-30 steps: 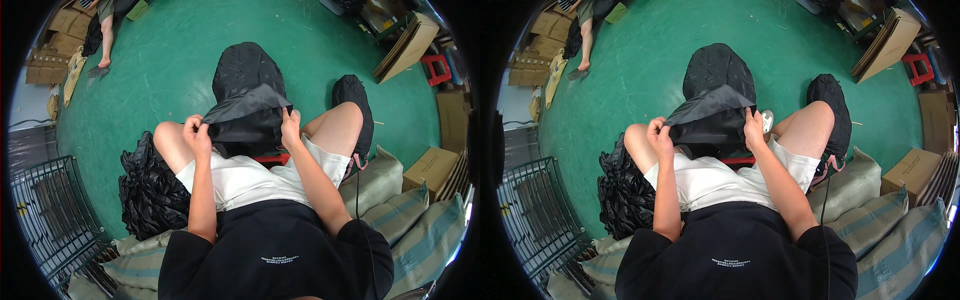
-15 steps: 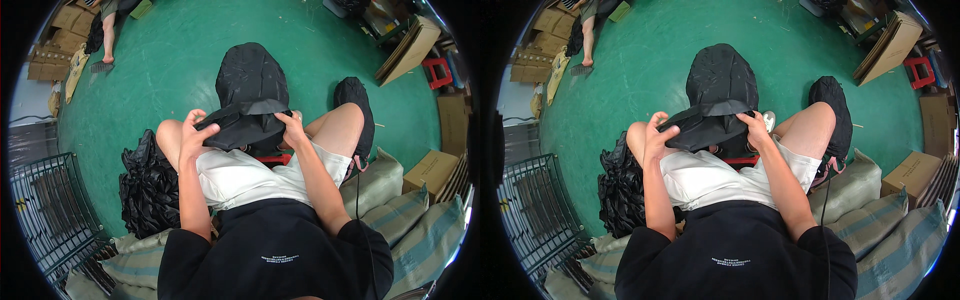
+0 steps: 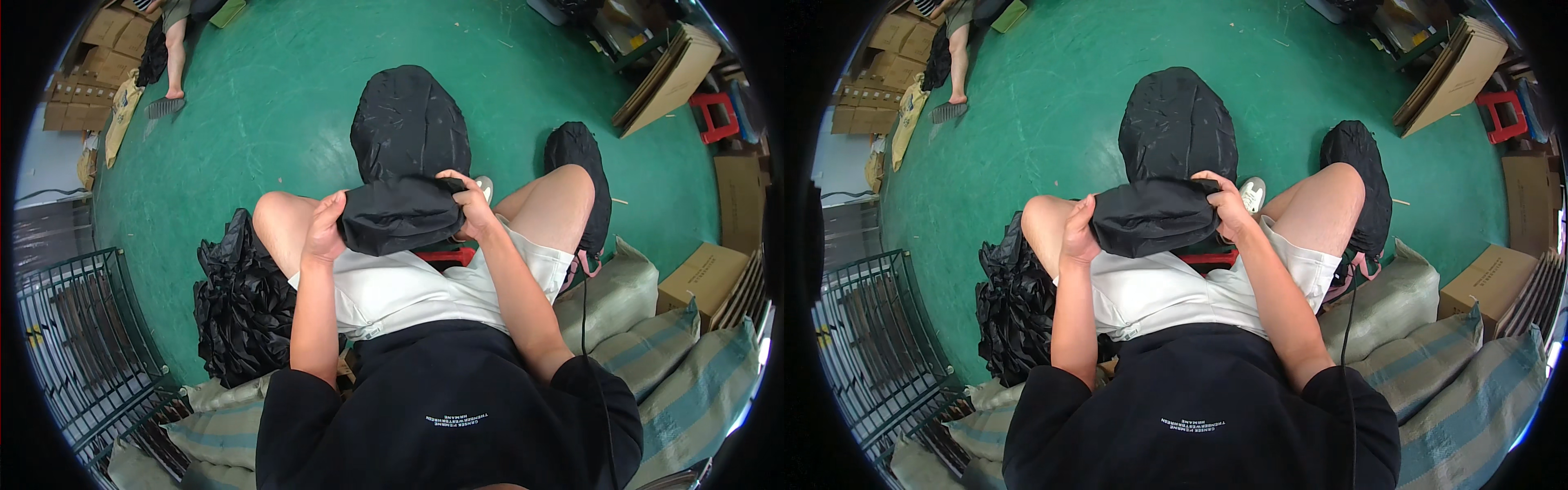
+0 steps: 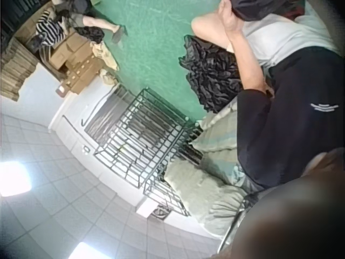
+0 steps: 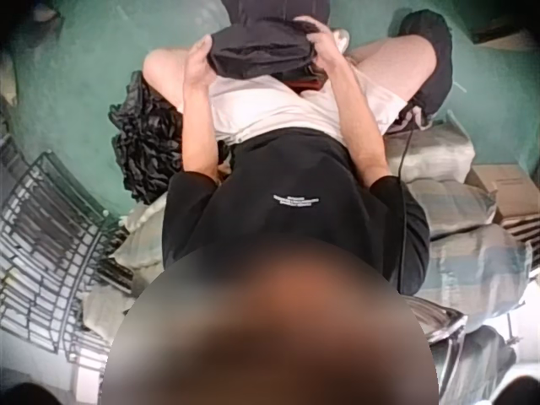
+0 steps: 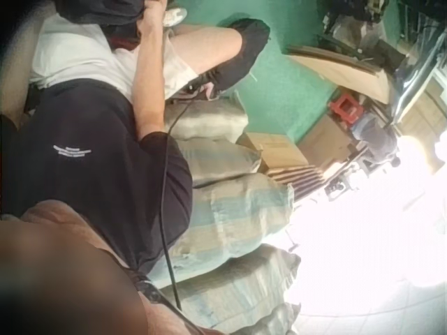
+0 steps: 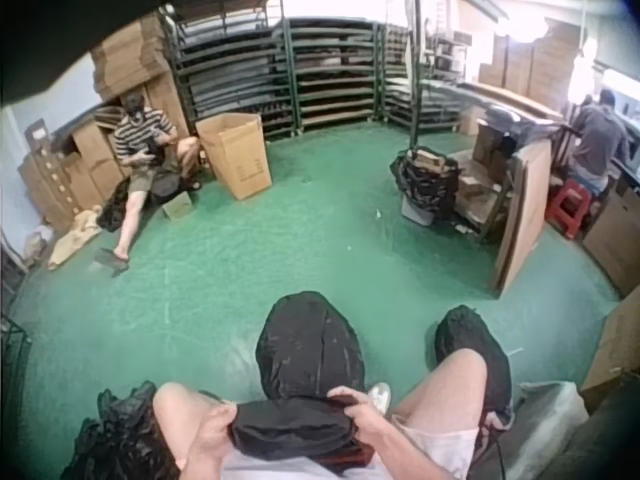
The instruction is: Inspecting and organizing black fabric covers in a warehouse setting.
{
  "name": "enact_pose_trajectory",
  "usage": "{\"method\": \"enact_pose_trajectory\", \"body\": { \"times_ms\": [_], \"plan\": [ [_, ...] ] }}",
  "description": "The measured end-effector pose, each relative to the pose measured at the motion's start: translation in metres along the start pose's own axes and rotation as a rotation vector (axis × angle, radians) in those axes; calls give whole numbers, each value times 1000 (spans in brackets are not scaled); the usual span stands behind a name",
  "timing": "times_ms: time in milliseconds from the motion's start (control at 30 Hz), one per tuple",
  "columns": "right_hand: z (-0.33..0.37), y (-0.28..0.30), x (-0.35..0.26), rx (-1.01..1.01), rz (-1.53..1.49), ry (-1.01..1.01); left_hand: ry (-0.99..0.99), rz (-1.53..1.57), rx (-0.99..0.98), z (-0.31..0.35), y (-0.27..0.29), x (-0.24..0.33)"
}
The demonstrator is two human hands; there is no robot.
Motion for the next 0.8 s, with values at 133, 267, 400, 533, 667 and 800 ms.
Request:
{"method": "enact_pose_trajectory", "body": {
  "times_ms": [133,267,400,533,667,800],
  "plan": [
    [4,16,12,-119,-312,-234,13,308,100,-16,-5,-13],
    [25,7,2,-473,-661,-103,14,490,-154,-20,-2,-9],
    [31,-22,-19,-516,-853,-14,109,660,-185,-24,-16,-23],
    [40,-25,-25,-549,-872,-6,71,543,-204,-11,-37,-25],
    [48,-24,-29,-600,-836,31,-164,244,-238,8,-19,-35],
    [60,-30,-35,-442,-766,164,-223,717,-246,6,-14,-30]
  ]
}}
Point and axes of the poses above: each hand's wrist, its own z-axis away from the middle knuckle, its own y-axis out of the back of the hand, x = y × z, the point moved 4 cm from there along -z, towards the middle knuckle, and after that the axes turned 5 degrees about -x, right-handed, at the moved point
